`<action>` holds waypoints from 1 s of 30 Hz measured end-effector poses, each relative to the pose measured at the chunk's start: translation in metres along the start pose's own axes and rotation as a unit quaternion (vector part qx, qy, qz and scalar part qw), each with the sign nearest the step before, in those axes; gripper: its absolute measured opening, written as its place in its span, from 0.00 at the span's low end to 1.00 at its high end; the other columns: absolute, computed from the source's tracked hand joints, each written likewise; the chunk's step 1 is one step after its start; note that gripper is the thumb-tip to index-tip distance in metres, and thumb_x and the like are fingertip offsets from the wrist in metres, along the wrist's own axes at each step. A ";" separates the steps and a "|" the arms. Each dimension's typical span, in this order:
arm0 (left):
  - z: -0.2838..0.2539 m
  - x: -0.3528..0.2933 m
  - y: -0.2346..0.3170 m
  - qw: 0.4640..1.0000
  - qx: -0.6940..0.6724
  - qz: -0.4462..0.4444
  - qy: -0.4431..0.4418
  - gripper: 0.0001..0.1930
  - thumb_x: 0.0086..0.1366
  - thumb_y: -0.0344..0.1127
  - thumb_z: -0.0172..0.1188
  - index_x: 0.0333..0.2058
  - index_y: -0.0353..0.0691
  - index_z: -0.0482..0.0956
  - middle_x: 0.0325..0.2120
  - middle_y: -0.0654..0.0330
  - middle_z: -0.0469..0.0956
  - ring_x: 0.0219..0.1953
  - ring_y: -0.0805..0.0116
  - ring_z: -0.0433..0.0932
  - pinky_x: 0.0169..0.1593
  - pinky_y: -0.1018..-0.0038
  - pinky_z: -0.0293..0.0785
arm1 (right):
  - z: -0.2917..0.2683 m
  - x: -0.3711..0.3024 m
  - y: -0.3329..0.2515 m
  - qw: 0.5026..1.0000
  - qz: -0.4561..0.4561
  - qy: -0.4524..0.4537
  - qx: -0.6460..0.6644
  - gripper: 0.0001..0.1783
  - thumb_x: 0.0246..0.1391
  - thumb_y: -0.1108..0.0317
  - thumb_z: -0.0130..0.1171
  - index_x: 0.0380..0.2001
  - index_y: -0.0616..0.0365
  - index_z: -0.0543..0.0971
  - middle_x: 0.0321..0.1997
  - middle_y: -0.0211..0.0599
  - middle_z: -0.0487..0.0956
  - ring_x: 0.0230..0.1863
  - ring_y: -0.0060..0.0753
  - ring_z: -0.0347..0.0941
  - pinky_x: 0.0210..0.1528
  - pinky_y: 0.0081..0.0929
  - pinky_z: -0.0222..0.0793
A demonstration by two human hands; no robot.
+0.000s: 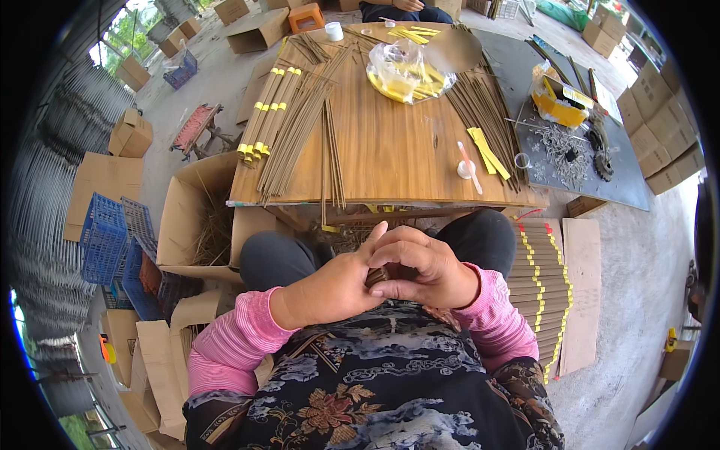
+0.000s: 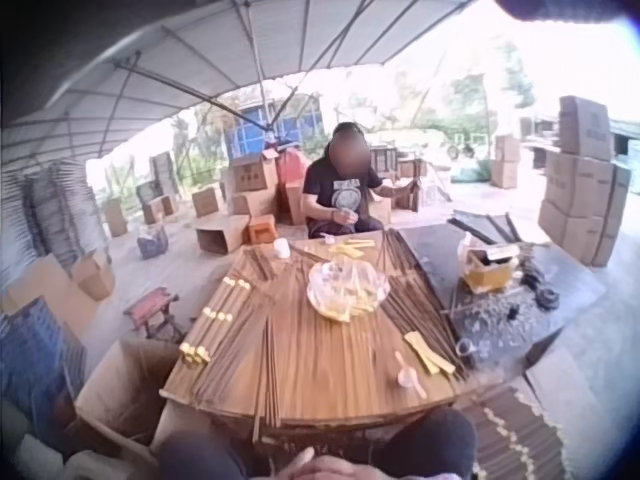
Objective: The person gathers thin sticks, aligns them into bundles, and secures them with yellow tape. They repeatedly pick up sticks, arrange them, and wrap tape around the bundles while seated at a wooden table.
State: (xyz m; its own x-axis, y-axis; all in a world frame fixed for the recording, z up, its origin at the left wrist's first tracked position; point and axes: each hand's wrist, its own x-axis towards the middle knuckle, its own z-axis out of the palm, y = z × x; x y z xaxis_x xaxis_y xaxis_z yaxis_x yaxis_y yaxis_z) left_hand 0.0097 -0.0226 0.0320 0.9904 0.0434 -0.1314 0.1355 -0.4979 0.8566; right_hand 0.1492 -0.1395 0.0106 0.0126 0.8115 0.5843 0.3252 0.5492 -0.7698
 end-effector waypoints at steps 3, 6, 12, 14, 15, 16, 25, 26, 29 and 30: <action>0.008 -0.001 -0.007 1.000 -0.012 0.012 -0.001 0.37 0.53 0.30 0.57 0.56 0.30 0.46 0.37 0.43 0.71 0.39 0.51 0.74 0.43 0.69 0.69 | -0.001 -0.003 0.000 0.999 0.014 -0.025 0.018 0.14 0.40 0.73 0.64 0.33 0.60 0.73 0.36 0.41 0.70 0.37 0.41 0.70 0.38 0.29 0.68; 0.015 -0.002 -0.013 1.000 -0.016 0.022 0.005 0.39 0.53 0.30 0.55 0.58 0.26 0.40 0.30 0.41 0.74 0.34 0.47 0.76 0.39 0.67 0.72 | -0.002 -0.006 -0.001 0.999 0.023 -0.036 0.019 0.14 0.40 0.74 0.64 0.33 0.61 0.73 0.36 0.41 0.70 0.38 0.41 0.70 0.38 0.29 0.68; 0.022 -0.003 -0.016 0.998 -0.034 0.042 0.023 0.40 0.52 0.31 0.57 0.58 0.26 0.42 0.32 0.41 0.73 0.35 0.48 0.76 0.38 0.67 0.72 | -0.002 -0.011 0.000 0.999 0.019 -0.039 0.012 0.13 0.40 0.73 0.64 0.32 0.61 0.74 0.35 0.41 0.71 0.37 0.42 0.71 0.38 0.30 0.68; 0.024 -0.003 -0.016 0.997 -0.056 0.037 0.030 0.39 0.52 0.31 0.58 0.57 0.26 0.44 0.33 0.41 0.73 0.36 0.48 0.76 0.38 0.68 0.72 | -0.002 -0.011 0.000 0.999 0.016 -0.040 0.009 0.12 0.40 0.73 0.64 0.31 0.61 0.74 0.35 0.41 0.72 0.36 0.42 0.71 0.37 0.30 0.68; 0.025 -0.004 -0.015 0.997 -0.071 0.022 0.030 0.38 0.51 0.31 0.58 0.56 0.26 0.46 0.32 0.41 0.73 0.36 0.48 0.76 0.38 0.68 0.72 | -0.002 -0.011 0.000 0.999 0.013 -0.043 0.010 0.12 0.40 0.73 0.64 0.31 0.61 0.74 0.35 0.41 0.72 0.36 0.42 0.71 0.37 0.30 0.69; 0.026 -0.004 -0.014 0.996 -0.085 0.007 0.030 0.38 0.51 0.31 0.59 0.55 0.26 0.48 0.32 0.41 0.73 0.36 0.48 0.75 0.39 0.68 0.72 | -0.002 -0.011 0.001 0.999 0.009 -0.046 0.012 0.13 0.40 0.73 0.64 0.31 0.61 0.74 0.35 0.41 0.72 0.35 0.42 0.71 0.37 0.30 0.69; 0.003 -0.008 -0.001 0.930 -0.315 -0.147 -0.121 0.25 0.50 0.27 0.57 0.48 0.32 0.61 0.34 0.59 0.71 0.37 0.73 0.71 0.41 0.76 0.69 | -0.003 -0.014 0.001 0.999 -0.007 -0.048 -0.005 0.14 0.40 0.72 0.65 0.31 0.61 0.74 0.35 0.40 0.72 0.34 0.38 0.72 0.35 0.27 0.70; -0.001 -0.008 -0.003 0.904 -0.373 -0.158 -0.138 0.22 0.51 0.28 0.55 0.46 0.31 0.63 0.33 0.59 0.71 0.35 0.73 0.71 0.39 0.78 0.69 | -0.004 -0.014 0.001 0.999 -0.004 -0.050 -0.007 0.14 0.40 0.72 0.65 0.32 0.61 0.74 0.35 0.40 0.72 0.34 0.38 0.72 0.35 0.26 0.70; -0.006 -0.011 -0.014 0.837 -0.489 -0.174 -0.174 0.14 0.60 0.35 0.45 0.40 0.31 0.68 0.29 0.57 0.73 0.30 0.72 0.72 0.35 0.79 0.69 | -0.005 -0.013 0.003 0.998 -0.010 -0.059 -0.003 0.15 0.39 0.72 0.66 0.32 0.61 0.74 0.35 0.40 0.71 0.35 0.37 0.72 0.35 0.26 0.70; -0.006 -0.011 -0.017 0.831 -0.496 -0.182 -0.172 0.14 0.61 0.36 0.43 0.40 0.31 0.68 0.29 0.57 0.73 0.29 0.72 0.73 0.35 0.78 0.70 | -0.005 -0.013 0.003 0.998 -0.009 -0.061 -0.002 0.15 0.39 0.72 0.66 0.33 0.60 0.74 0.36 0.40 0.71 0.35 0.37 0.72 0.35 0.26 0.70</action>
State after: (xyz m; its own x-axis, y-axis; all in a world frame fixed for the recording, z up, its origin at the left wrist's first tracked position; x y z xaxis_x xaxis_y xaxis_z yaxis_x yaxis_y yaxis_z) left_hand -0.0036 -0.0092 0.0224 0.8353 -0.2996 -0.4609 0.5497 0.4613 0.6964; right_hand 0.1544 -0.1496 0.0015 -0.1072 0.8203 0.5618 0.3276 0.5626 -0.7590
